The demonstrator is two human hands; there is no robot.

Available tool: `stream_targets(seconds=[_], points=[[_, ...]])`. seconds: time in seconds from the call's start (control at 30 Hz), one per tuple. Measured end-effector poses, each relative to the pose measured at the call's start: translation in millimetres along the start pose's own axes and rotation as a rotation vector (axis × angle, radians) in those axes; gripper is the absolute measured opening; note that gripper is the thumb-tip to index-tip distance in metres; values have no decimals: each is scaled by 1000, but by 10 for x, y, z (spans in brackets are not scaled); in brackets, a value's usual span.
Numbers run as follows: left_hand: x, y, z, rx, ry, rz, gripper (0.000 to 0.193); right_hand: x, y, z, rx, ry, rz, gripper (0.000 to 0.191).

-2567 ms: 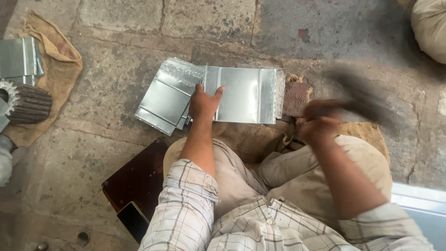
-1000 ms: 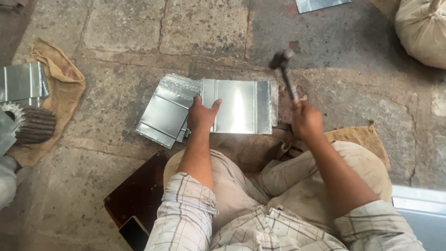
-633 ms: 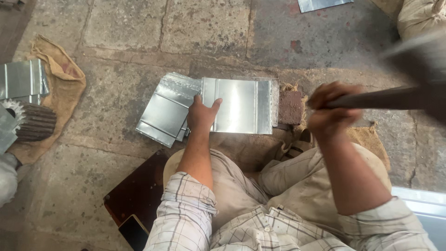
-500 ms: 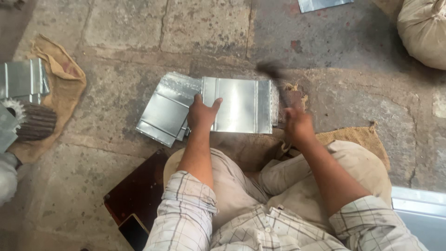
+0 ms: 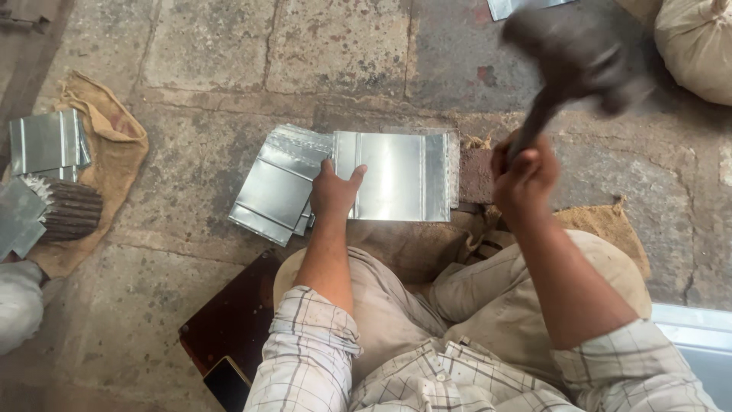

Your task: The person manipulates thin metal sheets by hand and uses a hammer to bend and shape them against a metal block on the floor.

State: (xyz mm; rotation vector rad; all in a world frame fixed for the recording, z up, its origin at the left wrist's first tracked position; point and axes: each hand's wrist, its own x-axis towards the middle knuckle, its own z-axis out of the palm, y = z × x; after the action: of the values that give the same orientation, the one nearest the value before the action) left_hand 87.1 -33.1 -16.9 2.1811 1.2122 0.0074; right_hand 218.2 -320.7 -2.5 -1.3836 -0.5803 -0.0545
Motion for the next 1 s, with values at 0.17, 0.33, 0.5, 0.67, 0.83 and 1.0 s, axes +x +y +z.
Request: stream_targets(seconds=[0.17, 0.33, 0.5, 0.67, 0.83, 1.0], points=[[-20, 14, -5, 6, -1, 6, 82, -337, 669, -37, -943, -390, 498, 38], [8, -121, 54, -40, -26, 6, 81, -324, 550, -243, -819, -288, 889, 37], [218, -376, 261, -127, 102, 87, 57, -627, 101, -477, -229, -135, 1159, 31], [367, -491, 434, -301, 221, -1, 38, -907, 145, -526, -43, -34, 1343, 24], [94, -527, 368, -556, -482, -146, 24, -881, 388, -516, -133, -32, 1268, 25], [-72, -616, 279, -7, -701, 20, 54, -882, 409, -546, -96, -29, 1289, 26]])
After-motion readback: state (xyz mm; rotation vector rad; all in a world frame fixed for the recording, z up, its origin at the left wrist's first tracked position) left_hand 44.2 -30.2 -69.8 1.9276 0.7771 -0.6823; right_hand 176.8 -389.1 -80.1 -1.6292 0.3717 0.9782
